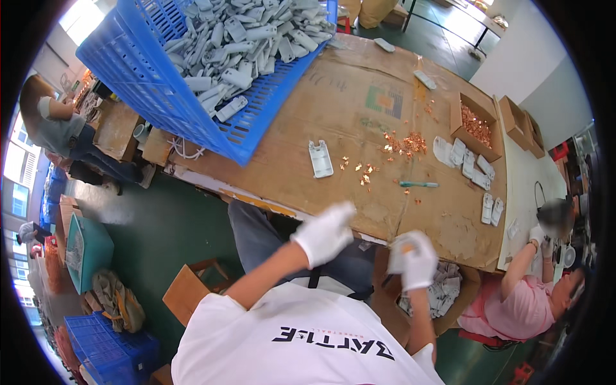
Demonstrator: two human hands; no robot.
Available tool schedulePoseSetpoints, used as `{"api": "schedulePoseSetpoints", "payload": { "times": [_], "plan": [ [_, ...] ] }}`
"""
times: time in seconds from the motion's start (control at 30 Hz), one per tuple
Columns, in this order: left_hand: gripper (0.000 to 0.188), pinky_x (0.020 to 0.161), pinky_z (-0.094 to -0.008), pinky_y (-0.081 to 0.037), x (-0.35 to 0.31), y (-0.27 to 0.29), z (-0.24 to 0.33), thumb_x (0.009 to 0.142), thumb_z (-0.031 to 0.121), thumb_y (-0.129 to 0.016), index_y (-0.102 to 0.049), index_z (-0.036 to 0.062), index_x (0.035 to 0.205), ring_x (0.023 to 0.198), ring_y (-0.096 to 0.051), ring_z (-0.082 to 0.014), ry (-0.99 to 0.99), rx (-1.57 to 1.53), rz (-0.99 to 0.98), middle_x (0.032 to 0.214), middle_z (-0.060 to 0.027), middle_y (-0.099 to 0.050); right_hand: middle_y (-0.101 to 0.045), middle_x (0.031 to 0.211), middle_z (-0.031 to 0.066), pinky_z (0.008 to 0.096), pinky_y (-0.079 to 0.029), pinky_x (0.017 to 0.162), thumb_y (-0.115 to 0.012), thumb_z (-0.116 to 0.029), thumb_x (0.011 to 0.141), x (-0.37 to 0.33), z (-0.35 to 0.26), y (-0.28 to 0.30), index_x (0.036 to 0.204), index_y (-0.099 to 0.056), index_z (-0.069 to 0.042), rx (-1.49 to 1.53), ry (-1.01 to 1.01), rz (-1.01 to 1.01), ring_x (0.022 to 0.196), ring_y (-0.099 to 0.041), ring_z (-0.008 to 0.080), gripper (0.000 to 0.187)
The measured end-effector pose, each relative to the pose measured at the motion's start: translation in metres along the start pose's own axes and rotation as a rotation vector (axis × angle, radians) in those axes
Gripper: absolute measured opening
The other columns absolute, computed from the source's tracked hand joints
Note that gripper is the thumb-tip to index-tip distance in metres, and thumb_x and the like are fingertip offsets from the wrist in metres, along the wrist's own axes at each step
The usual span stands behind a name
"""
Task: The person assembles small electronic components by hand, inserting metallic components into plastic housings.
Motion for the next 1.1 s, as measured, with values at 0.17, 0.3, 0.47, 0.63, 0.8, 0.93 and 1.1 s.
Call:
{"api": "schedulePoseSetpoints", "payload": {
  "times": [0.17, 0.3, 0.47, 0.63, 0.8, 0.93, 1.1],
  "plan": [
    [0.033, 0.093, -0.0464, -0.043, 0.094, 0.169, -0.093, 0.078, 0.016, -0.063, -0.06, 0.0036, 0.109, 0.102, -0.055, -0.0387, 0.041, 1.097, 0.88, 0.105, -0.0213, -0.059, -0.066, 0.11, 0.0206, 0.0402, -0.049, 0.089, -0.053, -0.007, 0.088, 0.146, 0.151, 0.089, 0.116, -0.062, -0.001, -0.499, -0.04, 0.326, 0.101, -0.062, 0.0365, 0.03],
    [0.041, 0.092, -0.0486, -0.043, 0.106, 0.217, -0.184, 0.084, 0.043, -0.064, -0.06, 0.0168, 0.115, 0.115, -0.05, -0.0299, 0.714, 1.287, 0.878, 0.116, -0.0091, -0.06, -0.062, 0.108, 0.0151, 0.0439, -0.05, 0.083, -0.063, -0.014, 0.085, 0.185, 0.191, 0.123, 0.112, -0.06, -0.008, -0.968, -0.181, 0.379, 0.099, -0.06, 0.0346, 0.029],
    [0.017, 0.068, -0.0396, -0.055, 0.129, 0.19, -0.148, 0.09, 0.024, -0.057, -0.066, 0.0158, 0.102, 0.087, -0.066, -0.0249, 0.713, 1.384, 0.579, 0.095, -0.0074, -0.066, -0.064, 0.101, 0.0133, 0.0413, -0.049, 0.085, -0.064, -0.003, 0.073, 0.15, 0.064, 0.059, 0.102, -0.064, -0.007, -0.469, 0.423, 0.2, 0.096, -0.06, 0.0314, 0.029],
    [0.008, 0.064, -0.0402, -0.053, 0.152, 0.12, -0.138, 0.083, 0.023, -0.065, -0.066, 0.0177, 0.089, 0.08, -0.066, -0.0245, 0.213, 1.25, 0.377, 0.086, -0.0046, -0.065, -0.061, 0.089, 0.0074, 0.0397, -0.051, 0.072, -0.067, -0.006, 0.077, 0.115, 0.037, -0.014, 0.1, -0.063, -0.012, -0.19, 0.193, -0.192, 0.083, -0.061, 0.0281, 0.025],
    [0.014, 0.074, -0.0429, -0.052, 0.158, 0.099, -0.159, 0.084, 0.024, -0.066, -0.069, 0.0165, 0.096, 0.087, -0.064, -0.0303, 0.212, 0.862, 0.282, 0.095, -0.0098, -0.064, -0.06, 0.088, 0.0074, 0.0399, -0.051, 0.071, -0.069, -0.009, 0.078, 0.115, 0.042, -0.02, 0.101, -0.063, -0.012, -0.239, 0.279, -0.203, 0.082, -0.061, 0.0281, 0.024],
    [0.02, 0.078, -0.0429, -0.05, 0.153, 0.109, -0.156, 0.082, 0.023, -0.067, -0.071, 0.0192, 0.101, 0.088, -0.062, -0.0311, 0.153, 0.777, 0.327, 0.094, -0.0117, -0.062, -0.059, 0.089, 0.0068, 0.0391, -0.051, 0.071, -0.068, -0.009, 0.077, 0.116, 0.021, -0.022, 0.099, -0.063, -0.012, -0.288, 0.353, -0.145, 0.083, -0.06, 0.0278, 0.023],
    [0.029, 0.082, -0.0431, -0.048, 0.138, 0.086, -0.127, 0.071, 0.03, -0.077, -0.071, 0.0141, 0.095, 0.102, -0.055, -0.0314, 0.243, 0.914, 0.484, 0.109, -0.0106, -0.057, -0.056, 0.084, 0.0041, 0.0365, -0.05, 0.064, -0.066, -0.009, 0.076, 0.116, 0.004, -0.053, 0.091, -0.062, -0.014, -0.451, 0.522, -0.018, 0.077, -0.058, 0.023, 0.016]
  ]
}}
Point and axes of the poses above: each hand's wrist, its own x-axis towards the middle knuckle, its own y-axis out of the back of the hand, z = x × y, the point moved 5 cm from there along x, towards the middle knuckle
